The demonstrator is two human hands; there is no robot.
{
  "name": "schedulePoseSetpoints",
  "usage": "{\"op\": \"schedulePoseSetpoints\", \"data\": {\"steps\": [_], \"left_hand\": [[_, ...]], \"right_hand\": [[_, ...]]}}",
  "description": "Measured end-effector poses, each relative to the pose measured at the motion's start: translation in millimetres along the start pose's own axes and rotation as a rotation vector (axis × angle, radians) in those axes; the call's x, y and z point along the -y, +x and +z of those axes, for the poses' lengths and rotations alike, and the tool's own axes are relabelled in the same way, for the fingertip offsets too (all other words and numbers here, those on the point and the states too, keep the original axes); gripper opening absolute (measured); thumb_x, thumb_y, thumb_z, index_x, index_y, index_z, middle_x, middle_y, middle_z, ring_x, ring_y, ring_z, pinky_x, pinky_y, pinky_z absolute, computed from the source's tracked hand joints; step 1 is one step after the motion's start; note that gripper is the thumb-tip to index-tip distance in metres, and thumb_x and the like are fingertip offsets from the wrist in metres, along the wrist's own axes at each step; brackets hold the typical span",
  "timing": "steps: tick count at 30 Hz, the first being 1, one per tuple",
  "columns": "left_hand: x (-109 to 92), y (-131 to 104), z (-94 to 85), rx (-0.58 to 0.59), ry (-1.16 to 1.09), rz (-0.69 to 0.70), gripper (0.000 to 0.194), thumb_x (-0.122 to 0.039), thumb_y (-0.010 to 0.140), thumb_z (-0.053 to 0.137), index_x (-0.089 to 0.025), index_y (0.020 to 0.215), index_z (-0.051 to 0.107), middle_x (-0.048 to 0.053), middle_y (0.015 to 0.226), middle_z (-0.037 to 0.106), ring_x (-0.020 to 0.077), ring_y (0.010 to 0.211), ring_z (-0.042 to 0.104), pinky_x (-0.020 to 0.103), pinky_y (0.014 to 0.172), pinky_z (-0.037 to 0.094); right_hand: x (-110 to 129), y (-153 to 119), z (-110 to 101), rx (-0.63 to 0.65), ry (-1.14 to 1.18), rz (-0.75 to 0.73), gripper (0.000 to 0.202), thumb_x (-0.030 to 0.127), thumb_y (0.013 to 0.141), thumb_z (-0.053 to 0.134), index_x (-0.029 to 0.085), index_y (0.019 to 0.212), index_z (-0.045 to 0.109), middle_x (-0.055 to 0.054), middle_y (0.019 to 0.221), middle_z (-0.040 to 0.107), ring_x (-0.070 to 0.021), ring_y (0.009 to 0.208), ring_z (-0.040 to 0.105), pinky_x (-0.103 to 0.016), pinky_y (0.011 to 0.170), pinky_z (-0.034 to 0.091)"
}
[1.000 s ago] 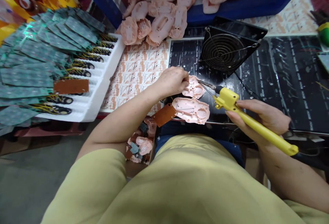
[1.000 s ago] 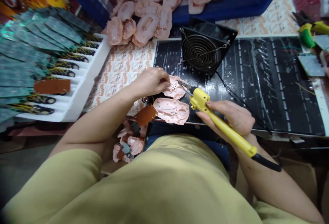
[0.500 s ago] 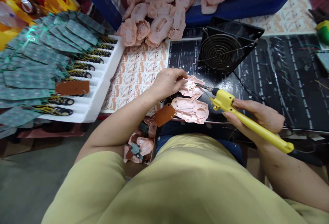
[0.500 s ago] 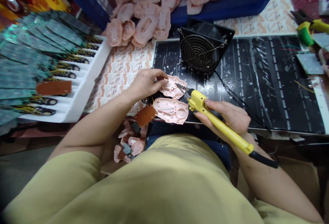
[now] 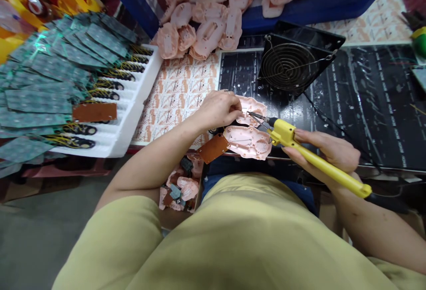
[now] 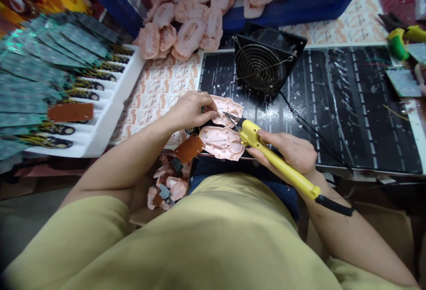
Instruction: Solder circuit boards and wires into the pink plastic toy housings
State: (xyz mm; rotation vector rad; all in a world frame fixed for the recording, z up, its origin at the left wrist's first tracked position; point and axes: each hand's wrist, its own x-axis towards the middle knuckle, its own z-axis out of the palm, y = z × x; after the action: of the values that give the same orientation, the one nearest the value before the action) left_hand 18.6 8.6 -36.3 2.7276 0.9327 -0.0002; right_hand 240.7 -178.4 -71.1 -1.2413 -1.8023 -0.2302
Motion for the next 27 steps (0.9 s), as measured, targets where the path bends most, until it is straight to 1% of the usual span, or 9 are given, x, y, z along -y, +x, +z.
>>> {"op": "schedulePoseSetpoints", "data": {"steps": [4,7,9,13,16,19,21,25,27], "left_hand": [[-1.0,1.8,-0.2,0.000,0.031,-0.008,0.019,-0.030,0.085,0.063,-0.018,0.090,0.077,0.006,0.089,0.072,0.0212,0.088,0.064,0.034,0.083,0.048],[-1.4,2.4,0.1,-0.004,0.038,-0.009,0.021,-0.031,0.084,0.062,-0.018,0.089,0.077,0.005,0.088,0.072,0.0209,0.087,0.064,0.033,0.082,0.048],[-1.9,2.7,0.3,-0.002,0.030,-0.014,0.021,-0.031,0.084,0.061,-0.018,0.088,0.077,0.005,0.088,0.071,0.0209,0.087,0.064,0.034,0.081,0.048],[-2.5,3.5,-0.2,0.013,0.027,-0.032,0.022,-0.031,0.084,0.061,-0.018,0.088,0.077,0.006,0.087,0.071,0.0222,0.087,0.064,0.035,0.081,0.048],[-2.1,4.4,-0.8,0.029,0.040,-0.033,0.022,-0.031,0.084,0.061,-0.018,0.089,0.077,0.006,0.087,0.070,0.0231,0.088,0.064,0.036,0.083,0.048],[-1.3,4.9,-1.0,0.033,0.034,-0.027,0.022,-0.033,0.084,0.061,-0.018,0.087,0.077,0.006,0.087,0.070,0.0230,0.088,0.064,0.036,0.083,0.048],[-0.9,4.5,-0.9,0.028,0.028,-0.021,0.022,-0.033,0.084,0.061,-0.018,0.086,0.077,0.006,0.086,0.070,0.0222,0.088,0.064,0.035,0.083,0.048],[-0.6,2.9,-1.5,0.004,0.015,-0.002,0.019,-0.031,0.084,0.062,-0.019,0.084,0.075,0.004,0.085,0.070,0.0198,0.085,0.063,0.034,0.084,0.048],[-0.7,2.3,-2.3,0.002,0.010,0.002,0.018,-0.030,0.084,0.061,-0.018,0.084,0.075,0.005,0.086,0.070,0.0196,0.085,0.063,0.034,0.085,0.048]], "right_hand": [[-2.5,3.1,5.5,0.001,0.002,-0.070,0.050,0.025,0.075,0.085,0.021,0.120,0.064,-0.003,0.094,0.077,-0.0185,0.067,0.074,-0.024,0.058,0.063],[-3.4,3.3,3.8,0.031,0.033,-0.082,0.052,0.024,0.076,0.085,0.024,0.123,0.063,-0.001,0.091,0.077,-0.0193,0.068,0.074,-0.026,0.057,0.063],[-3.5,1.9,-1.6,0.028,0.061,-0.046,0.055,0.022,0.074,0.086,0.025,0.125,0.063,-0.001,0.090,0.077,-0.0197,0.068,0.074,-0.027,0.057,0.063],[-3.7,-3.4,-14.2,-0.052,0.038,0.087,0.059,0.020,0.076,0.084,0.027,0.130,0.063,-0.004,0.097,0.077,-0.0201,0.071,0.073,-0.028,0.060,0.063],[-4.1,-6.8,-17.3,-0.054,0.005,0.133,0.060,0.020,0.075,0.084,0.028,0.130,0.063,-0.003,0.097,0.077,-0.0193,0.070,0.073,-0.028,0.062,0.062],[-4.2,-7.4,-15.1,-0.015,-0.036,0.120,0.059,0.022,0.073,0.086,0.027,0.128,0.065,-0.001,0.093,0.077,-0.0192,0.068,0.073,-0.028,0.059,0.061],[-4.3,-6.8,-12.6,-0.005,-0.038,0.103,0.060,0.022,0.074,0.086,0.026,0.129,0.064,-0.002,0.093,0.077,-0.0195,0.069,0.073,-0.028,0.060,0.062],[-5.2,-7.7,-7.1,-0.020,0.035,0.018,0.063,0.020,0.074,0.085,0.026,0.132,0.062,-0.003,0.096,0.077,-0.0185,0.068,0.073,-0.027,0.060,0.062],[-5.7,-9.5,-5.1,-0.026,0.035,0.005,0.064,0.020,0.073,0.086,0.025,0.132,0.061,-0.003,0.096,0.077,-0.0182,0.067,0.072,-0.026,0.059,0.061]]}}
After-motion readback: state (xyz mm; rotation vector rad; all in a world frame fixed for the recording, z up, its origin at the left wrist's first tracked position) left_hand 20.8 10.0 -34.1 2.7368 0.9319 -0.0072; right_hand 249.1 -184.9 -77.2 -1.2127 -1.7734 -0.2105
